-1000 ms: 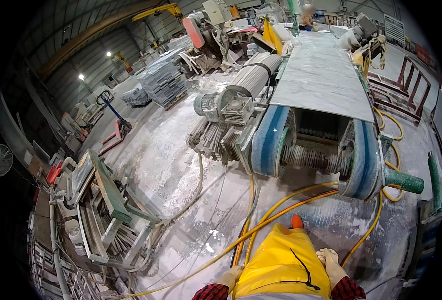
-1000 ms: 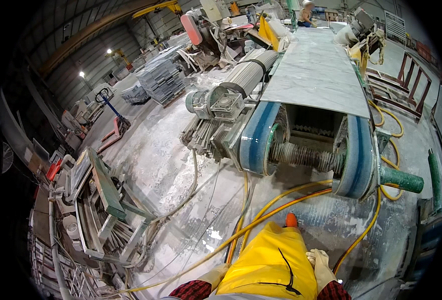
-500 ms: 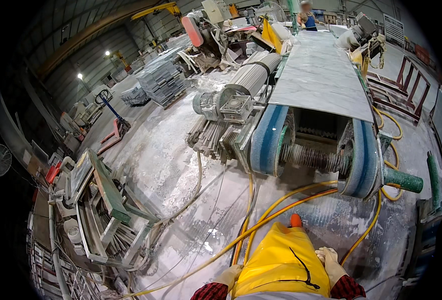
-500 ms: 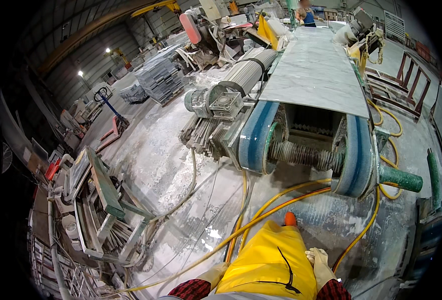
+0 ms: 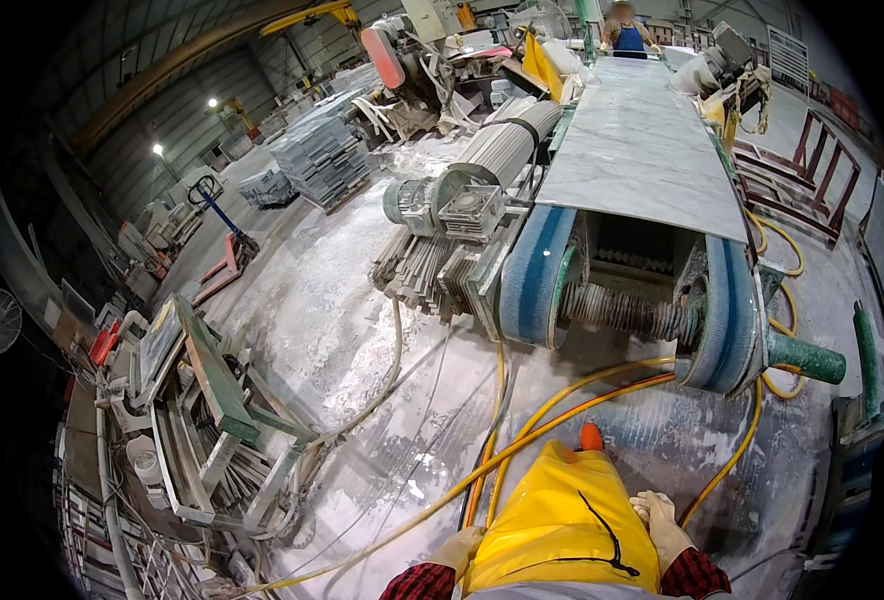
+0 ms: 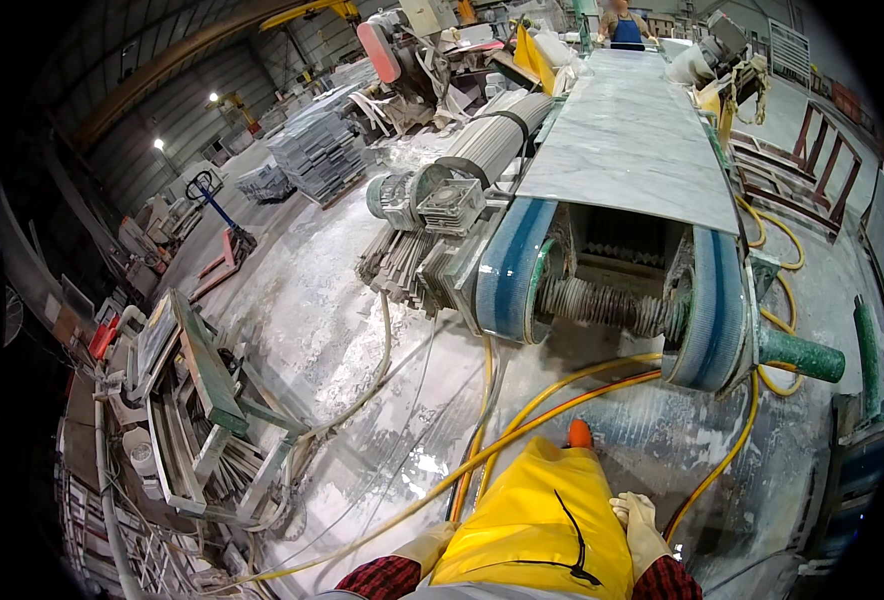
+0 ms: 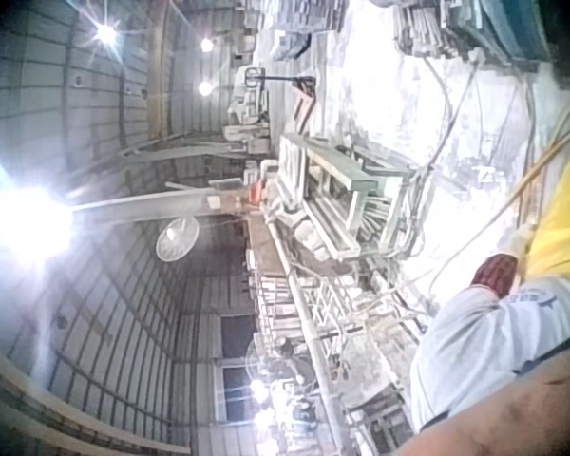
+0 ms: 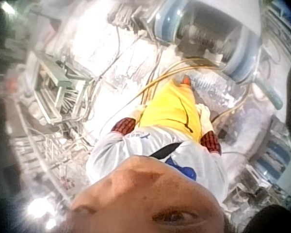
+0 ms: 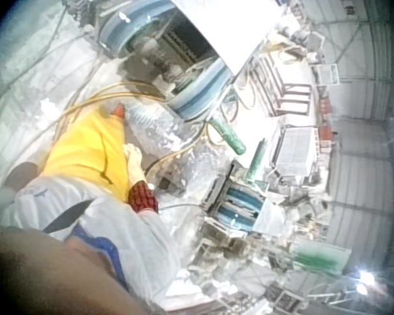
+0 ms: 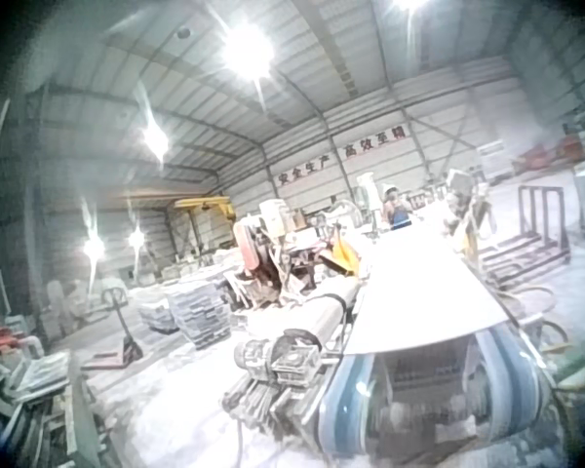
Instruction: The person repeatedly feeds large rectangular stone slabs into a conveyor-fed polishing machine, guides them through the rollers, and removes them at the exit. The person handles each slab by hand, aligning and positioning it for processing, then stacks or places the finished slabs aside.
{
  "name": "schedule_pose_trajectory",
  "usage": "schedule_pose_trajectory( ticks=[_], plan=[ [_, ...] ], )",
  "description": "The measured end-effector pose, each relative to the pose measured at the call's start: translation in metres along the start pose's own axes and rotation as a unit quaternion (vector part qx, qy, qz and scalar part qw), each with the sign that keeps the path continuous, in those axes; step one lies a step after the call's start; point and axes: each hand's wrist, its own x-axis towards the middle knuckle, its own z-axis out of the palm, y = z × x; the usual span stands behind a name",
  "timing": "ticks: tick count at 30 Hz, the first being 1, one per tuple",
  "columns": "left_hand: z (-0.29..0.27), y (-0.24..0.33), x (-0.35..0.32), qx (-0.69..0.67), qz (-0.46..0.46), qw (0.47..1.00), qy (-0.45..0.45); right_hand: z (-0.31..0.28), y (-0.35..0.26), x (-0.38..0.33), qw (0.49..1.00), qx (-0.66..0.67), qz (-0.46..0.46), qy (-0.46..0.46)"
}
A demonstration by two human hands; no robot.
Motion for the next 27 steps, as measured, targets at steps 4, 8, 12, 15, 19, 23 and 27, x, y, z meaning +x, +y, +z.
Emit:
schedule_pose_trajectory(
  ticks=[4, 8, 12, 15, 19, 23, 27],
  plan=[
    [-0.01, 0.02, -0.017, 0.019, 0.003, 1.0, -0.013, 0.005, -0.003, -0.004, 0.999, -0.021, 0.011, 0.034],
    [0.01, -0.024, 0.016, -0.017, 0.019, 1.0, -0.008, 0.029, -0.013, -0.018, 0.994, -0.09, 0.003, 0.066],
    [-0.01, 0.018, -0.012, 0.029, 0.012, 0.999, -0.013, 0.014, -0.009, -0.013, 0.999, -0.033, -0.001, 0.041],
    [0.002, -0.006, 0.004, 0.001, -0.007, 1.0, -0.005, 0.009, -0.004, -0.008, 1.0, -0.013, 0.004, 0.014],
    [0.001, -0.004, 0.005, 0.003, 0.008, 1.0, -0.006, -0.004, 0.004, 0.002, 1.0, 0.001, -0.01, 0.002],
    [-0.004, 0.006, -0.006, -0.008, 0.008, 1.0, -0.01, 0.002, 0.003, -0.003, 0.999, -0.033, -0.032, 0.02],
    [0.004, -0.014, 0.013, -0.032, 0.019, 0.999, -0.019, 0.007, -0.003, -0.009, 1.0, -0.022, -0.013, 0.017]
  ],
)
